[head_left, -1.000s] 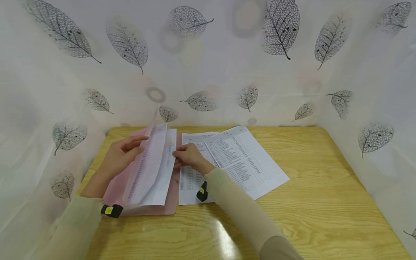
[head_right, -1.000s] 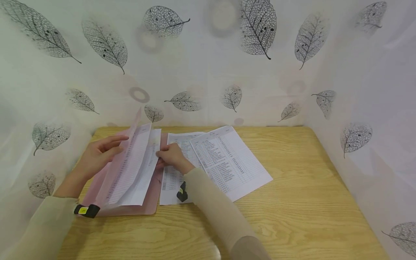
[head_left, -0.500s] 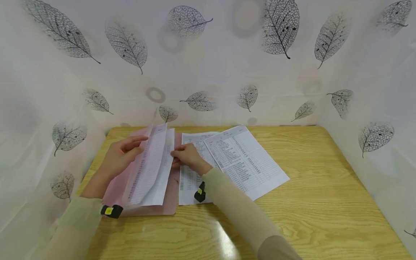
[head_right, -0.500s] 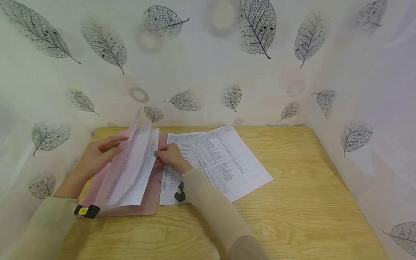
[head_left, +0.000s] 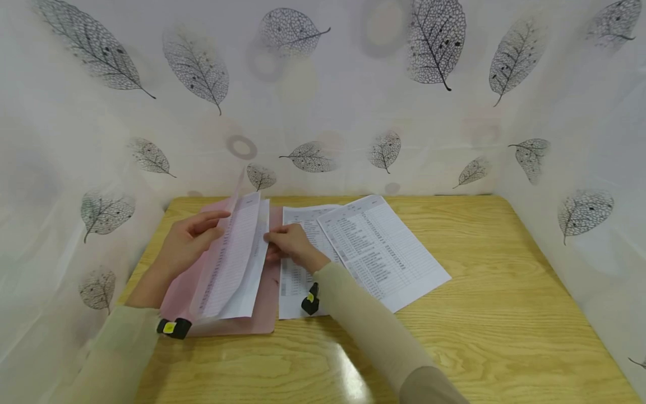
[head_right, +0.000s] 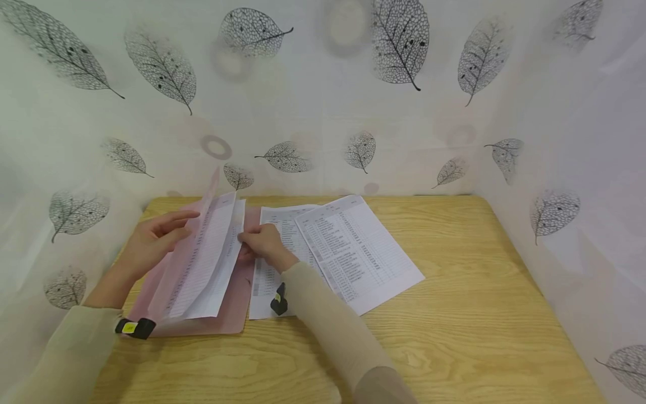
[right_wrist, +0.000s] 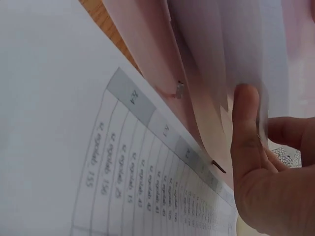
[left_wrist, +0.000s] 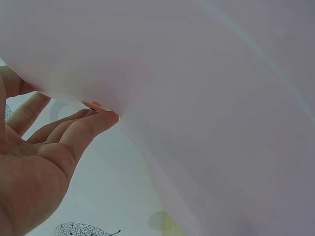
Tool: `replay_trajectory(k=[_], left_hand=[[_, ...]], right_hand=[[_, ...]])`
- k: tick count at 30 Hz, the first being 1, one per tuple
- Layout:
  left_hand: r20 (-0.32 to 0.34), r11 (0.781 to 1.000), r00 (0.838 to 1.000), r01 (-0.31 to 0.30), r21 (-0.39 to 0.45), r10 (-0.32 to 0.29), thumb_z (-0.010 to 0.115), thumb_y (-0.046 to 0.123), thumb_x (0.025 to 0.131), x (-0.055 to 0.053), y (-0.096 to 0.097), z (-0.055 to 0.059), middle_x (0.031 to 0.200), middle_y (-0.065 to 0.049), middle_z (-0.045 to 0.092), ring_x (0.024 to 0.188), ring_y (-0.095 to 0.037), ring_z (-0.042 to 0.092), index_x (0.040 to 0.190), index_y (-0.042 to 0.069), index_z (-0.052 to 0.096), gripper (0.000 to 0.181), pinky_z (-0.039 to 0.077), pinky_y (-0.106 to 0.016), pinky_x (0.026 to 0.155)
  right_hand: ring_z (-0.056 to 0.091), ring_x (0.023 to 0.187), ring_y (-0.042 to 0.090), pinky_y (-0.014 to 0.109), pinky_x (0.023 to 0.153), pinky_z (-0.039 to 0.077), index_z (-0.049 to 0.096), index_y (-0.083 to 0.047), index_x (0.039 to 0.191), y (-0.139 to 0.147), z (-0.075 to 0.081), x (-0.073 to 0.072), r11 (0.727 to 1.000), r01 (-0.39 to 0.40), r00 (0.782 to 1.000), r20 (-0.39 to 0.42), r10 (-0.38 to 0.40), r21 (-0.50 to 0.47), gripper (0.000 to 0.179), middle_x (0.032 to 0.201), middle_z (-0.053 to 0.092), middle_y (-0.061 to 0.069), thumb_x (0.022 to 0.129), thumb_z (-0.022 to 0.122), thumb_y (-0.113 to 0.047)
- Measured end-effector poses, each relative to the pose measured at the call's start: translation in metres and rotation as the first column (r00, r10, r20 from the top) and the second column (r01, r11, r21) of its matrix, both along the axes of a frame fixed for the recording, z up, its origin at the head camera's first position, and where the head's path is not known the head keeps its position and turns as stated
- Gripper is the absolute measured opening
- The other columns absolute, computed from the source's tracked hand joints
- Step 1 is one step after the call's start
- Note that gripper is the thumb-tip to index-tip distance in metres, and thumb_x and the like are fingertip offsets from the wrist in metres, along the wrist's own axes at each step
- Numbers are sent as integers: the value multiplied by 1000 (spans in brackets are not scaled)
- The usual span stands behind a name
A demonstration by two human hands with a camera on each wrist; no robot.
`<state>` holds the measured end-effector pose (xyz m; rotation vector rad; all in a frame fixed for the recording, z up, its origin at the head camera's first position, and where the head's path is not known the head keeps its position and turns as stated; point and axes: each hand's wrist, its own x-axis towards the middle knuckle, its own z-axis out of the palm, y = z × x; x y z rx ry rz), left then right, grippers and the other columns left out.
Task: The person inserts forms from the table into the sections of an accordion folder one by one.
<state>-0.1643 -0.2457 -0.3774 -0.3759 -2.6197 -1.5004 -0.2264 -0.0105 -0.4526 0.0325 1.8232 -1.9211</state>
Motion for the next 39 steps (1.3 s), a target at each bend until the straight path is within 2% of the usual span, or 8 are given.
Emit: replay_trajectory(k=[5,10,17,24,39], left_hand=[[-15,1000,1000,5,12,-5,65,7,103,0,0,0,141,-26,64,111,13,62,137,0,66,35,51,-11,82],[-9,1000,1000,-1,8,1,65,7,103,0,-1,0,140,-27,65,108,15,60,137,0,66,35,51,-12,80],[-10,1000,1000,-5,5,5,65,8,103,1,0,0,139,-27,65,107,17,59,136,-1,66,35,51,-13,78],[-16,1000,1000,-2,12,3,65,8,103,1,1,1,140,-28,64,107,17,59,136,-2,66,34,51,-13,78],[-19,1000,1000,-2,25,2,64,7,103,1,0,0,138,-30,64,106,16,61,136,-2,66,34,51,-13,78]], right_hand=[[70,58,17,33,63,63,69,9,121,8,0,0,995,-82,992,91,86,-49,27,71,69,6,99,64,-6],[72,61,18,32,62,63,63,7,125,10,-4,1,991,-93,982,157,108,-98,27,77,71,9,99,63,-2],[70,59,16,29,59,61,64,8,118,4,-10,4,994,-55,989,132,68,-97,22,74,70,7,97,65,3],[70,58,15,27,56,60,69,7,109,0,-9,8,995,-17,996,87,26,-96,16,74,70,7,94,69,2],[71,62,14,27,59,61,71,0,103,-2,-4,9,998,-31,997,68,35,-60,12,75,72,6,92,75,-2]])
